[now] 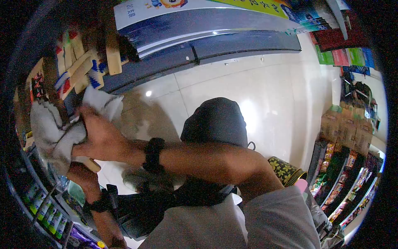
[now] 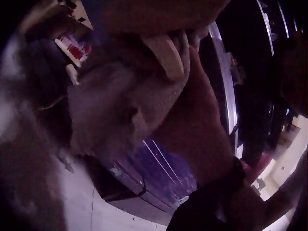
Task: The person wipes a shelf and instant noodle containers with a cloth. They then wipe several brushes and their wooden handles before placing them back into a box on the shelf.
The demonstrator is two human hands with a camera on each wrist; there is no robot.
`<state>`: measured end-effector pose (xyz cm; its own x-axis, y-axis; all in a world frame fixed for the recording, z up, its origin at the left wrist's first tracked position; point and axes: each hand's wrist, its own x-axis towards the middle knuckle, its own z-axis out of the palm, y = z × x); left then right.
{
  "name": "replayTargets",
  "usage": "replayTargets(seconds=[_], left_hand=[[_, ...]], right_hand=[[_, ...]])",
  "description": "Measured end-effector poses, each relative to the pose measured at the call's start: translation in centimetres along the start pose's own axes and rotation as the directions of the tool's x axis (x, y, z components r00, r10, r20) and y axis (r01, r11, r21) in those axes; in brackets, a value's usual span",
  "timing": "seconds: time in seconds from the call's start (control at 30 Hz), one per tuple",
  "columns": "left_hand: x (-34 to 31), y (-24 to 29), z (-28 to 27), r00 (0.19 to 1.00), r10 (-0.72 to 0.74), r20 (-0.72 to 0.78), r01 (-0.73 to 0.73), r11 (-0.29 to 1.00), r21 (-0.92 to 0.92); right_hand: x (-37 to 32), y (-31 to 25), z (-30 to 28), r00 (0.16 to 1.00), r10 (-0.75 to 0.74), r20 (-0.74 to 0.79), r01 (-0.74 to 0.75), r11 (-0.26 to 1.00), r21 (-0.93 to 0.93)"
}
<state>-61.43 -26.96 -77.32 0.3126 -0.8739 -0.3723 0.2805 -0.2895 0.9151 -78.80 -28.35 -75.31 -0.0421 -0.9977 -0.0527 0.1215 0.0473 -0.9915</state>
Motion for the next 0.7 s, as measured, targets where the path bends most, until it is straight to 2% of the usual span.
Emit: replayTargets(seconds=[0.03,0.1,0.13,0.17,0.2,0.23,0.27,0.3,0.37,0.4,0.43,0.47,0.5,0.53,0.6,0.63,0.67,0.7], left_hand=[[0.3,-0.1,-0.9,1.000,-0.019,0.004,0.019,1.000,0.009],[0.9,-1.0,-1.7,0.999,-0.013,0.036,0.013,1.000,-0.004],[0.6,-0.9,-1.1,0.996,-0.061,0.057,0.059,0.998,0.031],[0.5,-0.9,-0.8,0.991,-0.108,0.075,0.104,0.992,0.066],[0.8,-1.1,-1.3,0.991,-0.108,0.073,0.103,0.993,0.065],[1.5,-1.5,-2.1,0.963,-0.151,0.225,0.138,0.988,0.073],[1.6,-1.3,-2.0,0.909,-0.190,0.371,0.170,0.982,0.087],[1.1,-1.3,-1.5,0.911,-0.188,0.367,0.168,0.982,0.085],[-1.0,-0.2,2.1,0.905,-0.322,0.277,0.267,0.939,0.219],[-0.5,-0.5,1.0,0.822,-0.417,0.387,0.354,0.907,0.226],[-0.8,-0.5,0.9,0.824,-0.417,0.384,0.355,0.908,0.224],[-1.1,-0.5,1.0,0.871,-0.423,0.250,0.393,0.905,0.164],[-1.3,-0.5,1.0,0.898,-0.426,0.110,0.417,0.904,0.097],[-1.1,-0.5,0.3,0.898,-0.426,0.111,0.417,0.904,0.095],[-0.3,-0.2,-2.7,0.711,-0.505,0.490,0.639,0.755,-0.150],[-0.1,-0.3,-3.7,0.588,-0.464,0.662,0.747,0.626,-0.224],[-0.4,0.1,-3.7,0.640,-0.525,0.561,0.707,0.688,-0.164],[-0.5,0.1,-3.6,0.643,-0.527,0.555,0.707,0.688,-0.166]], right_hand=[[-0.1,0.7,0.4,1.000,0.003,-0.004,-0.003,1.000,-0.002],[0.2,1.6,1.5,0.976,0.037,0.212,-0.083,0.974,0.211],[-0.2,1.6,0.7,0.966,0.095,0.241,-0.112,0.992,0.058],[-0.1,1.8,0.7,0.966,0.096,0.240,-0.112,0.992,0.057],[-0.1,2.1,0.7,0.990,0.002,0.141,-0.006,1.000,0.026],[0.0,2.3,0.8,0.994,-0.096,0.047,0.097,0.995,-0.015],[0.2,2.2,0.7,0.994,-0.095,0.052,0.096,0.995,-0.013],[0.5,2.0,0.2,0.996,-0.086,0.013,0.086,0.994,-0.061],[0.6,0.0,-0.5,0.997,-0.078,-0.021,0.076,0.992,-0.105],[0.5,-1.3,-0.9,0.983,0.156,0.096,-0.160,0.986,0.039],[0.5,-2.1,-1.1,0.901,0.363,0.237,-0.402,0.904,0.147],[0.3,-1.3,-0.5,0.901,0.365,0.234,-0.404,0.903,0.148],[0.5,0.0,0.4,0.959,0.165,0.229,-0.199,0.971,0.133],[0.5,1.2,1.2,0.973,-0.042,0.228,0.015,0.993,0.117],[0.5,1.2,1.8,0.981,-0.029,0.192,0.010,0.995,0.100],[0.5,1.2,2.0,0.987,-0.020,0.159,0.006,0.996,0.087],[0.6,1.2,2.0,0.987,-0.018,0.160,0.004,0.996,0.087],[0.7,1.2,2.1,0.990,-0.048,0.131,0.032,0.992,0.118]])
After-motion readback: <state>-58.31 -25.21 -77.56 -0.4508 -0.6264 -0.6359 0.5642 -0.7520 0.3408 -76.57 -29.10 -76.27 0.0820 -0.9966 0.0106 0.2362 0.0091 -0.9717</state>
